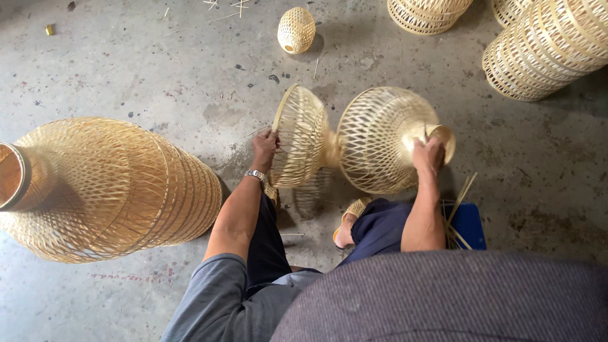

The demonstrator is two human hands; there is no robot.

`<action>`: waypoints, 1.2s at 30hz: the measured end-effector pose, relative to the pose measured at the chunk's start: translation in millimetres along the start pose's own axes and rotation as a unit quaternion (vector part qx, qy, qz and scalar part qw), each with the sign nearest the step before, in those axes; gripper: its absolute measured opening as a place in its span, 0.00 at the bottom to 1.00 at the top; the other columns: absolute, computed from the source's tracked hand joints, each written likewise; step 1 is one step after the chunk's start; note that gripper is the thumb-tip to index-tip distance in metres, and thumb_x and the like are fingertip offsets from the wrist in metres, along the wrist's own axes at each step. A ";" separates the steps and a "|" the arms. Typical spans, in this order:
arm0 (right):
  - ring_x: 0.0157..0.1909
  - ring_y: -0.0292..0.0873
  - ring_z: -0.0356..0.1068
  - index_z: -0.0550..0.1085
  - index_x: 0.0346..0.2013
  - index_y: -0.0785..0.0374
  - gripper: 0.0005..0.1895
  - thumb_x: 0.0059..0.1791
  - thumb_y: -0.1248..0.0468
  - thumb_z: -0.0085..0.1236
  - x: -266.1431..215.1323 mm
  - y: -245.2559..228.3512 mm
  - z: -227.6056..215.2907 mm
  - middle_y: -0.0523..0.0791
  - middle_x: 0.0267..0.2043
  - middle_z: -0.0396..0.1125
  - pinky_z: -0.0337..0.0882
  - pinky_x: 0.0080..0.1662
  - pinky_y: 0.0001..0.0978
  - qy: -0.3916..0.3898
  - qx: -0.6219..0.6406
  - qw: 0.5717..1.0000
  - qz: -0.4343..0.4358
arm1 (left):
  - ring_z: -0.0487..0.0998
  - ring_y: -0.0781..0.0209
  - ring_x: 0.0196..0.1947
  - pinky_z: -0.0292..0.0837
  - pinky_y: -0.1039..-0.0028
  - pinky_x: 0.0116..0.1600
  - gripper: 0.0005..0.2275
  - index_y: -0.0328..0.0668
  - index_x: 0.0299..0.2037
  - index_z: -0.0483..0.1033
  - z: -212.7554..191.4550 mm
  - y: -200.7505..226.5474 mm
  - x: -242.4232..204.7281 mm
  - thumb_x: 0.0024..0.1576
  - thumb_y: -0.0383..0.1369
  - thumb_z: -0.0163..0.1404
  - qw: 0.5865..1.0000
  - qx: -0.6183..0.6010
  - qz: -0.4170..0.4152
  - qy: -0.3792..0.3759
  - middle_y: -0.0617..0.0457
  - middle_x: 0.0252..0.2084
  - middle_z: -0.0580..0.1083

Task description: The person weaves and trims a large bamboo basket by hand and with a small carving tool, working on the circular rim and inner structure.

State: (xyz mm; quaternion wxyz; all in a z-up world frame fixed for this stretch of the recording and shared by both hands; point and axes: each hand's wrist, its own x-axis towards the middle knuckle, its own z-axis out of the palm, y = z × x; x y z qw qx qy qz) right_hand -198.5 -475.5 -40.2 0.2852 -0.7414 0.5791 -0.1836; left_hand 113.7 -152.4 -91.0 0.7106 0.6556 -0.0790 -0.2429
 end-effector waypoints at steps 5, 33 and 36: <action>0.44 0.66 0.72 0.75 0.41 0.74 0.19 0.51 0.57 0.64 -5.5 3.4 -16.9 0.62 0.41 0.72 0.69 0.46 0.54 0.060 0.009 0.997 -0.052 | 0.78 0.46 0.37 0.74 0.58 0.40 0.16 0.32 0.54 0.76 -19.2 -5.1 6.1 0.61 0.35 0.52 0.824 0.498 0.205 0.178 0.35 0.44 0.76; 0.35 0.37 0.60 0.68 0.34 0.67 0.19 0.57 0.59 0.67 -194.9 -128.9 -76.8 0.42 0.32 0.62 0.63 0.41 0.33 0.040 0.329 0.896 -0.296 | 0.74 0.69 0.39 0.71 0.78 0.46 0.14 0.36 0.58 0.77 -21.9 138.1 -164.6 0.67 0.34 0.49 0.933 -0.281 0.215 -0.060 0.55 0.41 0.78; 0.34 0.36 0.62 0.71 0.36 0.64 0.13 0.56 0.59 0.64 -208.2 -129.9 -79.8 0.41 0.31 0.65 0.63 0.40 0.32 0.004 0.364 0.881 -0.303 | 0.72 0.71 0.40 0.69 0.80 0.48 0.12 0.33 0.57 0.77 -30.8 133.0 -169.1 0.68 0.32 0.51 0.920 -0.296 0.253 -0.043 0.57 0.41 0.77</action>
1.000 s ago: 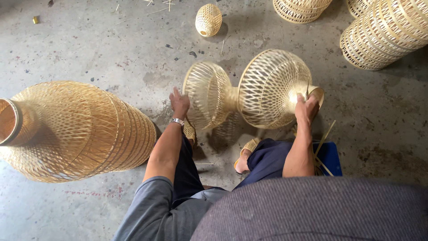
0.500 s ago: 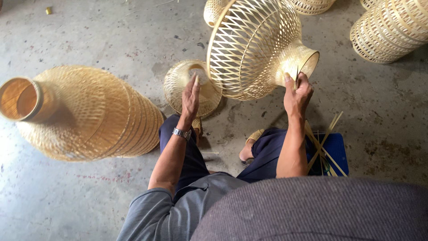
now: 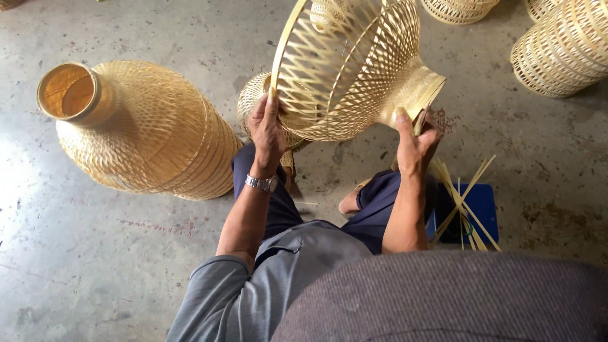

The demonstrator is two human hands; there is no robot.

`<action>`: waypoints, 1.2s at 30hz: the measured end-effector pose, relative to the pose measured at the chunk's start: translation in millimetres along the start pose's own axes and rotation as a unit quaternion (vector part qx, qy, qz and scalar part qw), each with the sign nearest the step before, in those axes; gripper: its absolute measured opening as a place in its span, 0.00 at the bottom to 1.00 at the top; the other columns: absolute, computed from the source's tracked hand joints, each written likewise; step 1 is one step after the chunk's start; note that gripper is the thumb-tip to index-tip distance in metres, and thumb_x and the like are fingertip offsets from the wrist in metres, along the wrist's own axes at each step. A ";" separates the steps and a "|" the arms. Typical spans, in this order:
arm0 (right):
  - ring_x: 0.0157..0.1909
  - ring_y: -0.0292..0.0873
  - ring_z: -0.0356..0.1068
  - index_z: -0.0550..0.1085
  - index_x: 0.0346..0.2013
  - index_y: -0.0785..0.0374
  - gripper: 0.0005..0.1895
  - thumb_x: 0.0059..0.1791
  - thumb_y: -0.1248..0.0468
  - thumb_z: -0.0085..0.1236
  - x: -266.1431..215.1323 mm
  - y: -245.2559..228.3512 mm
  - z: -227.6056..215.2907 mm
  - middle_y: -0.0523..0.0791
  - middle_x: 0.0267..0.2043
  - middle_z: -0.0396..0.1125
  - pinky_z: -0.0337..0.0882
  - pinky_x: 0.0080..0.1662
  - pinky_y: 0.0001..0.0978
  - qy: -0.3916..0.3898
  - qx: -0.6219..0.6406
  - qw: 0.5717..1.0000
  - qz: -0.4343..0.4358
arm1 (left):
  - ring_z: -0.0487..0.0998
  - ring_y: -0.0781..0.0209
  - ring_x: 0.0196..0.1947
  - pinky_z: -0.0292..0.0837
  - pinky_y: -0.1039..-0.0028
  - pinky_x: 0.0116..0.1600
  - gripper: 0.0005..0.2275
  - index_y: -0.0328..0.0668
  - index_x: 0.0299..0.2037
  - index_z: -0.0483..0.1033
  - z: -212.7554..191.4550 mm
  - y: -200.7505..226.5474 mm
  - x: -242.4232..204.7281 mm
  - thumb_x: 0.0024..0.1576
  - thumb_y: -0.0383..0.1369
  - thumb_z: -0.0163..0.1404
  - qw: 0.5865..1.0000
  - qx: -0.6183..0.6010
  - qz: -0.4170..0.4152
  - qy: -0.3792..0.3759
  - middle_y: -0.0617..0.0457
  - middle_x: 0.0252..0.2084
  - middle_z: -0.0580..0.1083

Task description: The person weaves and trims a large bamboo basket by hand and with a small carving tool, working on the circular rim and inner structure.

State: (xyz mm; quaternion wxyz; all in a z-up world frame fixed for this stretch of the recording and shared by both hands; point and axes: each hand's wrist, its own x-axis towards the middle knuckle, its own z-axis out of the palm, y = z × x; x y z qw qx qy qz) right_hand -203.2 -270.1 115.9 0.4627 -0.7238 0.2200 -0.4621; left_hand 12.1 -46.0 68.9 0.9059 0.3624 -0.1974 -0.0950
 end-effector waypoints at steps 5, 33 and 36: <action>0.30 0.36 0.59 0.67 0.29 0.60 0.18 0.56 0.59 0.65 -5.4 -6.5 0.6 0.40 0.26 0.61 0.62 0.38 0.32 -0.017 0.004 1.000 -0.011 | 0.70 0.71 0.39 0.68 0.80 0.47 0.12 0.30 0.58 0.77 -15.2 3.7 -11.3 0.68 0.31 0.52 1.000 -0.023 -0.001 0.017 0.57 0.40 0.76; 0.27 0.37 0.59 0.73 0.31 0.60 0.16 0.59 0.56 0.63 23.1 -63.2 -25.6 0.39 0.24 0.62 0.63 0.36 0.33 -0.113 -0.138 0.984 0.010 | 0.80 0.55 0.46 0.77 0.67 0.45 0.18 0.33 0.68 0.71 -21.2 60.1 -22.6 0.70 0.32 0.53 0.980 -0.028 -0.182 -0.076 0.41 0.51 0.78; 0.27 0.36 0.62 0.75 0.33 0.60 0.13 0.58 0.57 0.61 36.7 -64.1 -18.7 0.38 0.26 0.65 0.65 0.36 0.33 -0.133 -0.100 0.986 -0.008 | 0.77 0.48 0.57 0.76 0.51 0.63 0.22 0.29 0.62 0.67 -26.7 49.2 -49.5 0.70 0.42 0.54 0.953 -0.150 -0.241 -0.109 0.38 0.56 0.73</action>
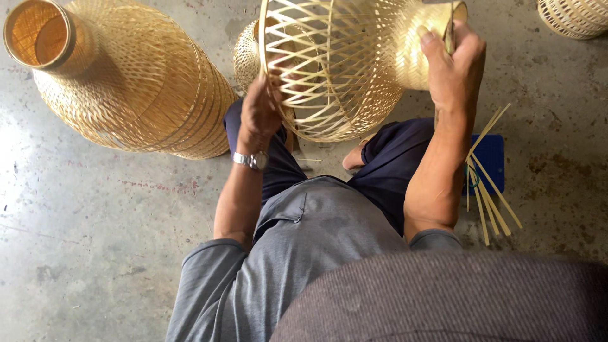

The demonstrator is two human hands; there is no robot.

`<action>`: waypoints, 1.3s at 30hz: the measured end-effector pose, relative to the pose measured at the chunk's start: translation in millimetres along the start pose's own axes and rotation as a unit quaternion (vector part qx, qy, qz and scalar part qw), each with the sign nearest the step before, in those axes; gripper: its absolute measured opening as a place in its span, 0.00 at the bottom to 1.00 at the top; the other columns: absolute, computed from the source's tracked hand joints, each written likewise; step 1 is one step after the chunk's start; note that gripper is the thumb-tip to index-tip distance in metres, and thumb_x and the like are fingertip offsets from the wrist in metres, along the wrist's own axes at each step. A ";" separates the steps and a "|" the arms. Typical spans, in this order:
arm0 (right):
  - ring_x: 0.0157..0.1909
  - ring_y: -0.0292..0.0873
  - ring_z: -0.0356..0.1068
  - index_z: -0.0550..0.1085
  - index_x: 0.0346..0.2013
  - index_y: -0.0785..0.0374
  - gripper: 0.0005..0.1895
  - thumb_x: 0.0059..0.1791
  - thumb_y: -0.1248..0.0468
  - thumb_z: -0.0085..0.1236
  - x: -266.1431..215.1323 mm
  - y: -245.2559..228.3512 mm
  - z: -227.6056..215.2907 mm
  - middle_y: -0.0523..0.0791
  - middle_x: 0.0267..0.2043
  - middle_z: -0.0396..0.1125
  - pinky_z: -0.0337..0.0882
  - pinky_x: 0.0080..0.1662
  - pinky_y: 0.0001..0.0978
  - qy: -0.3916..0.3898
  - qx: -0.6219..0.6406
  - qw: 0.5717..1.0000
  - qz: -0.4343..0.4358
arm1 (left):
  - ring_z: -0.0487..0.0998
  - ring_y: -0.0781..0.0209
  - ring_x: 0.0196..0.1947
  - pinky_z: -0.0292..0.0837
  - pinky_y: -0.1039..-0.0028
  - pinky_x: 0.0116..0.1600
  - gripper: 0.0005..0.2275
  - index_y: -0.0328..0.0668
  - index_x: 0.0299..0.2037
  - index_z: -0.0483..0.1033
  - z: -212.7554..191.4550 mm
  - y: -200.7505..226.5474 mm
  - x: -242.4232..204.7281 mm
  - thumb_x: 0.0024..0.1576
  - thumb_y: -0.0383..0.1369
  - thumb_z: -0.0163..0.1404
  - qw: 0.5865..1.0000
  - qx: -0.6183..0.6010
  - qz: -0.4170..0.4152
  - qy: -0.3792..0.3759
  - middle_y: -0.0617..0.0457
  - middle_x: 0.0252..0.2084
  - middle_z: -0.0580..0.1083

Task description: The person weaves and trims a large bamboo basket by hand and with a small carving tool, working on the circular rim and inner structure.

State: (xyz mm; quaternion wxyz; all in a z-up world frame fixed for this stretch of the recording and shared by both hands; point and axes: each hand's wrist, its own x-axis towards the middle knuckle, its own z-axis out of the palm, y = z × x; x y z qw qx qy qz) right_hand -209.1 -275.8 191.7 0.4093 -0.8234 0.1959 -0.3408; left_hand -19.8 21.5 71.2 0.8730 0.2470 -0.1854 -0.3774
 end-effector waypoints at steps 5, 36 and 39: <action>0.26 0.33 0.64 0.76 0.34 0.60 0.12 0.58 0.57 0.61 16.4 -11.1 1.9 0.38 0.27 0.67 0.67 0.34 0.31 -0.034 -0.034 0.999 -0.006 | 0.69 0.33 0.68 0.61 0.32 0.71 0.40 0.37 0.75 0.53 19.9 -0.2 -9.3 0.58 0.50 0.56 0.995 0.012 -0.065 -0.077 0.28 0.68 0.65; 0.32 0.38 0.68 0.76 0.44 0.69 0.09 0.54 0.66 0.66 -100.5 -53.5 76.9 0.46 0.33 0.69 0.69 0.33 0.32 -0.177 -0.020 0.966 -0.189 | 0.57 0.41 0.77 0.45 0.46 0.82 0.49 0.45 0.80 0.41 85.2 -7.1 -85.3 0.47 0.48 0.53 0.988 -0.123 -0.090 -0.009 0.35 0.80 0.50; 0.34 0.40 0.70 0.75 0.44 0.69 0.09 0.54 0.67 0.67 -95.5 -62.4 76.4 0.47 0.35 0.69 0.70 0.36 0.33 -0.176 -0.027 0.965 -0.194 | 0.56 0.41 0.78 0.44 0.47 0.83 0.50 0.44 0.80 0.41 91.8 -5.2 -83.6 0.46 0.47 0.53 0.989 -0.113 -0.094 -0.009 0.36 0.80 0.51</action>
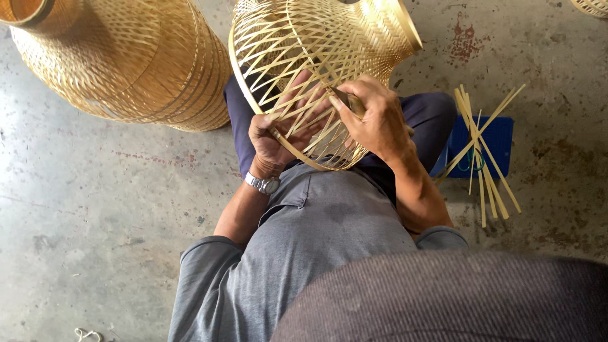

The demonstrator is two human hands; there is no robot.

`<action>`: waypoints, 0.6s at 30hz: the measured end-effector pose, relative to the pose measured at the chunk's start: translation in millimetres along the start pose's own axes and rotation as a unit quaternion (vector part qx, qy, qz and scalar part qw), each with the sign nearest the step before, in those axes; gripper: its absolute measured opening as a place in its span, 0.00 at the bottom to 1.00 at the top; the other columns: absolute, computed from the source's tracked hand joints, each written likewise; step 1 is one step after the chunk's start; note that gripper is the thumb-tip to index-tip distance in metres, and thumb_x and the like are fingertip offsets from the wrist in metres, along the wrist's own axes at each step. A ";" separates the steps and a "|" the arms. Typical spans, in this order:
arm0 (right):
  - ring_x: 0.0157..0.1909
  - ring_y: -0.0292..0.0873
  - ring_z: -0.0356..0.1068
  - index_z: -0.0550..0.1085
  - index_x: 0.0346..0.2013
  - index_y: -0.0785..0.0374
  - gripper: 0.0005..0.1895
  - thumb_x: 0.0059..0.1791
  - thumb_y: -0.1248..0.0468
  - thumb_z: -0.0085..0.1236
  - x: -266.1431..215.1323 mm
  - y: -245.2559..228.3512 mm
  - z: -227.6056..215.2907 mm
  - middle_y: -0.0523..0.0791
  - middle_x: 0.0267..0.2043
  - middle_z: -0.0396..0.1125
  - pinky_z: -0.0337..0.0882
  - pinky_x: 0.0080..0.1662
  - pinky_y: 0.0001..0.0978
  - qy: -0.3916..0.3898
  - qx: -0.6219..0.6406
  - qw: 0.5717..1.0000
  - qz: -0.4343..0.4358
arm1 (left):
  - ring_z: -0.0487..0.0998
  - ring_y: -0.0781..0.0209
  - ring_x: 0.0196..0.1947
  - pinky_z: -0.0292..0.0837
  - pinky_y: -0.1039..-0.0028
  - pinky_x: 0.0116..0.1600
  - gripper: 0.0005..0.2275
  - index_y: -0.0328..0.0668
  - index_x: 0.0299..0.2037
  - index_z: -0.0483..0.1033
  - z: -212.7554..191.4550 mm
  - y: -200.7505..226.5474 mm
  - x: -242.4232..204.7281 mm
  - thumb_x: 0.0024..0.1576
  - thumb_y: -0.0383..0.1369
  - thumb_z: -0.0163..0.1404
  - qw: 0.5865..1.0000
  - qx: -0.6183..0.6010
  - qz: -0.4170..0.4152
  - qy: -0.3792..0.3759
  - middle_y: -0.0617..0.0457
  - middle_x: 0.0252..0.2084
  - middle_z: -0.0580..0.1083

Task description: The person weaves and trims a large bamboo basket by hand and with a small carving tool, working on the circular rim and inner structure.

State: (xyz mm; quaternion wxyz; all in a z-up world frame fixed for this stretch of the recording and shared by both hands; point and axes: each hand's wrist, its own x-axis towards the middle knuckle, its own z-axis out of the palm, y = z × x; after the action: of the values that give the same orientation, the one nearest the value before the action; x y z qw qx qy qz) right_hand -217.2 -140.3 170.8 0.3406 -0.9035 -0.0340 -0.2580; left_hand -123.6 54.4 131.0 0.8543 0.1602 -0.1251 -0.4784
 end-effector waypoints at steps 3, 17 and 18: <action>0.38 0.44 0.73 0.75 0.41 0.68 0.09 0.53 0.66 0.67 4.8 -8.0 -3.8 0.48 0.37 0.70 0.73 0.40 0.36 0.015 -0.027 0.999 -0.016 | 0.57 0.41 0.77 0.45 0.46 0.83 0.50 0.45 0.80 0.41 6.1 -0.2 -1.7 0.44 0.46 0.53 1.000 -0.003 -0.010 0.005 0.37 0.78 0.52; 0.29 0.43 0.70 0.73 0.34 0.70 0.08 0.46 0.72 0.66 11.9 -3.5 -20.1 0.48 0.30 0.68 0.71 0.32 0.37 -0.099 -0.081 0.991 -0.024 | 0.55 0.48 0.78 0.45 0.51 0.83 0.53 0.43 0.81 0.39 29.0 -3.0 -15.7 0.39 0.39 0.51 0.998 0.019 -0.051 0.017 0.41 0.77 0.55; 0.30 0.43 0.71 0.73 0.34 0.70 0.09 0.45 0.73 0.65 11.4 -2.0 -19.8 0.48 0.31 0.69 0.72 0.33 0.36 -0.093 -0.089 0.991 -0.043 | 0.54 0.49 0.79 0.44 0.52 0.84 0.53 0.43 0.80 0.38 30.4 -3.6 -16.3 0.39 0.38 0.50 0.998 0.016 -0.053 0.016 0.42 0.78 0.54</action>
State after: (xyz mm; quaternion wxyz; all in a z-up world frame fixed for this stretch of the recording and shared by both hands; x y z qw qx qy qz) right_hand -216.7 -152.7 190.1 0.2426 -0.9480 -0.0810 -0.1895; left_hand -145.9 62.0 156.4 0.8269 0.1880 -0.1100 -0.5185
